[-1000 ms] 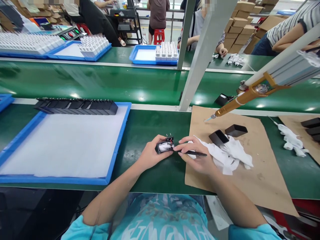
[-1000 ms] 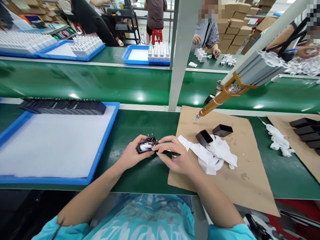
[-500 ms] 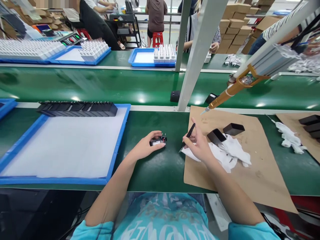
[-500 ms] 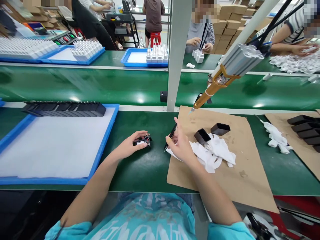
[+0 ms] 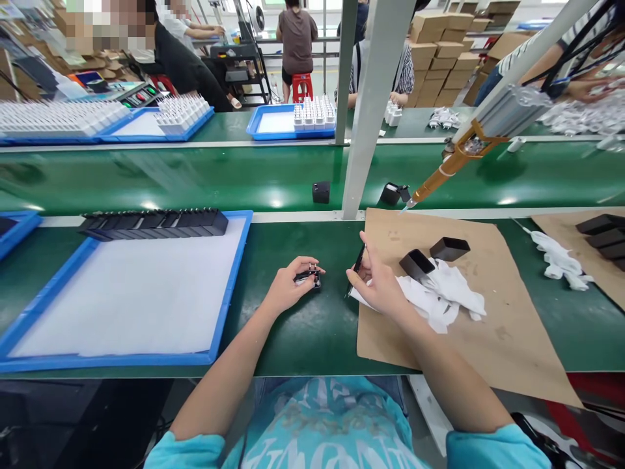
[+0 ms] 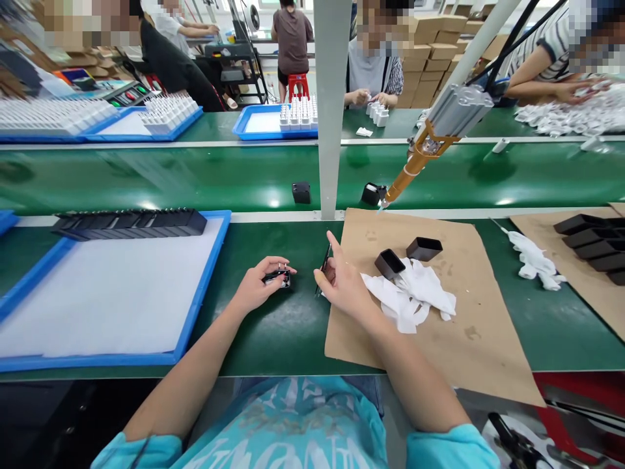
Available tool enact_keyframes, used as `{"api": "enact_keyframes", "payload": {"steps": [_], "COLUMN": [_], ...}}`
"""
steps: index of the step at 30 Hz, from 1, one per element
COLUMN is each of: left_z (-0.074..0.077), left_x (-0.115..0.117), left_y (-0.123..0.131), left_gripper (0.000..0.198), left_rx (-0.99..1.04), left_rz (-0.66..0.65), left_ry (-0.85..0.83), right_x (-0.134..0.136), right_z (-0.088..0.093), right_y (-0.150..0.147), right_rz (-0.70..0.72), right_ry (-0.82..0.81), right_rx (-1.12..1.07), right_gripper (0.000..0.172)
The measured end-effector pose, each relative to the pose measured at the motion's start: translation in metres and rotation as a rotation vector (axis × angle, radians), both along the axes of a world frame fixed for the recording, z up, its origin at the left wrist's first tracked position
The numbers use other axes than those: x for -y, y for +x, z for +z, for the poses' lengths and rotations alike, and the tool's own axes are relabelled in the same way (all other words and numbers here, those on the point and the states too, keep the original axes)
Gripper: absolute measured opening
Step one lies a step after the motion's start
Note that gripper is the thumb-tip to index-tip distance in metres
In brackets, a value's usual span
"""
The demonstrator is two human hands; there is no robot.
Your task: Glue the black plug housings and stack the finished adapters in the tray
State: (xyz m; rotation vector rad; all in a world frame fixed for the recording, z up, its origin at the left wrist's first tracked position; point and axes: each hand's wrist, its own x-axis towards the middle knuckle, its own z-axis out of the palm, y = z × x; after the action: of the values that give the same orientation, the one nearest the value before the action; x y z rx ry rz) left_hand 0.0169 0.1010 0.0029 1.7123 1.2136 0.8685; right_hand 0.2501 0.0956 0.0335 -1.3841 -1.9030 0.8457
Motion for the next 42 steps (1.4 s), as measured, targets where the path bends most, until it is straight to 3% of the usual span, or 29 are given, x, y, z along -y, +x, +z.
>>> {"api": "enact_keyframes", "payload": {"steps": [21,25,31,42], "left_z": [-0.005,0.007,0.017,0.009], "left_x": [0.002,0.011,0.02,0.018], "left_y": [0.001,-0.008,-0.007,-0.001], "left_gripper": [0.029,0.033,0.034,0.024], "left_rx": [-0.139,-0.287,-0.409,-0.354], "left_rz": [0.004,-0.062,-0.028,-0.06], "left_ry": [0.179,0.304,0.391,0.365], "right_x": [0.001,-0.004,-0.014,-0.019], "right_z": [0.001,-0.001,-0.007,-0.013], "right_y": [-0.003,-0.001,0.005,0.006], "right_rz": [0.009,0.001,-0.004,0.026], "right_ry": [0.006,-0.005,-0.084,-0.112], "right_rx": [0.058,0.244,0.673,0.696], "right_gripper": [0.074,0.073,0.073,0.071]}}
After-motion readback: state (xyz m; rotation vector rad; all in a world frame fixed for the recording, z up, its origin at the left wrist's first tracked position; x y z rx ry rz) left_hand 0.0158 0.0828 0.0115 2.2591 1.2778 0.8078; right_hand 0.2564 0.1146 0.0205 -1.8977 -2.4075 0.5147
